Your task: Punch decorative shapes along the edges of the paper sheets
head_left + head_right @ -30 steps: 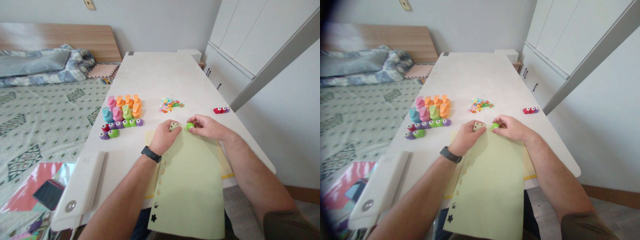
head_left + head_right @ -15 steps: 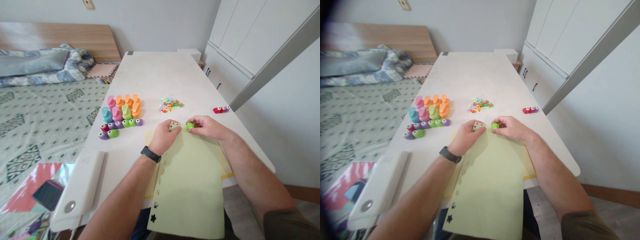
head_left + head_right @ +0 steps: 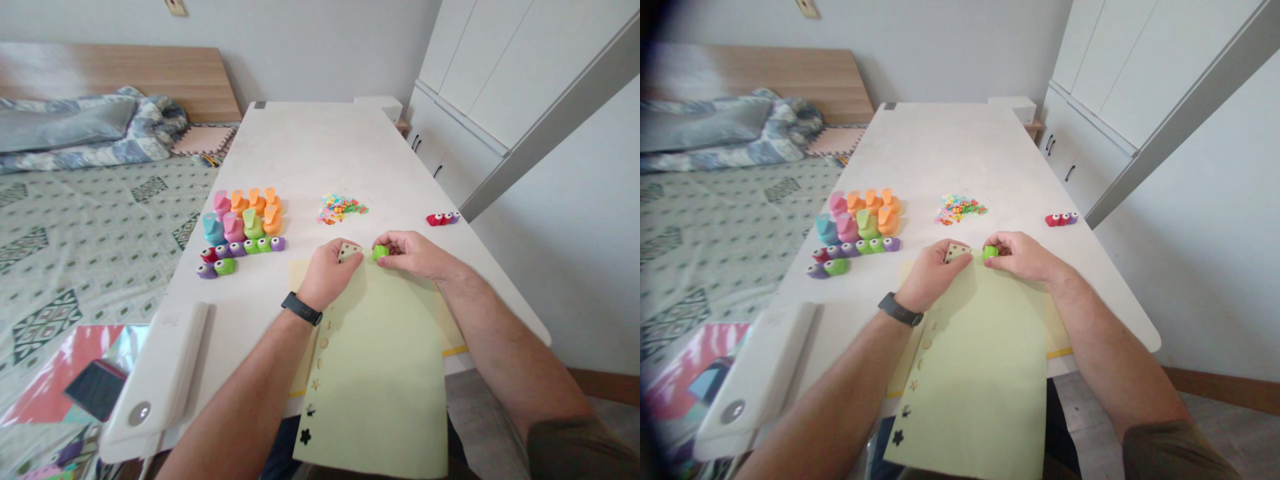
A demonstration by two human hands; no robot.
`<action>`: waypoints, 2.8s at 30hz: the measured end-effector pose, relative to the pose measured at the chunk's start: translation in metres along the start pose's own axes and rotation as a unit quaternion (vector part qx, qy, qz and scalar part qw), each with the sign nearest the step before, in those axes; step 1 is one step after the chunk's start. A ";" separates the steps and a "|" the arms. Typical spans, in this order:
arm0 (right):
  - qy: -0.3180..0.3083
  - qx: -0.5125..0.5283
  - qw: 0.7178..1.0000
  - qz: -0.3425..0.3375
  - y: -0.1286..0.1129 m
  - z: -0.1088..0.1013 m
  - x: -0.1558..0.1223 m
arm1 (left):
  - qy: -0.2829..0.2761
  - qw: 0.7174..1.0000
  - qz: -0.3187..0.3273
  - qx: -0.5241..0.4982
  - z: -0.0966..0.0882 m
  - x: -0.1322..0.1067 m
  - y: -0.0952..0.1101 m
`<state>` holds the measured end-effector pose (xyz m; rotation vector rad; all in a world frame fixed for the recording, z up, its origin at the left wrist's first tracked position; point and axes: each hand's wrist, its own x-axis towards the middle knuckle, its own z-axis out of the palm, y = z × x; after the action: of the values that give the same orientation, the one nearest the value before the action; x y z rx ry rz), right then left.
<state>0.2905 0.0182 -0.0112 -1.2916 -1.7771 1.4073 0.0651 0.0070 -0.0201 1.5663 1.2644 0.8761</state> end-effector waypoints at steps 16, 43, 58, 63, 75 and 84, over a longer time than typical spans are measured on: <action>0.022 -0.023 0.999 0.009 0.000 0.005 0.002 | -0.001 1.000 0.011 0.017 0.000 0.000 0.001; 0.024 -0.100 0.994 -0.029 -0.007 0.019 0.000 | -0.044 0.987 0.095 0.122 -0.008 -0.001 0.012; 0.024 -0.161 0.984 -0.069 -0.009 0.026 -0.001 | -0.091 0.974 0.111 0.175 -0.007 -0.002 0.010; 0.032 -0.179 0.980 -0.076 -0.008 0.026 -0.001 | -0.088 0.974 0.110 0.176 -0.005 -0.001 0.008; 0.012 -0.170 0.982 -0.077 -0.007 0.027 -0.001 | -0.097 0.980 0.078 0.154 -0.008 -0.001 0.006; 0.039 -0.163 0.984 -0.065 -0.014 0.014 -0.006 | -0.049 0.984 0.090 0.144 -0.011 0.001 0.005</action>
<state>0.2763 0.0069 -0.0019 -1.3409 -2.0583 1.0094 0.0566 0.0097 -0.0113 1.9524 1.2340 0.7398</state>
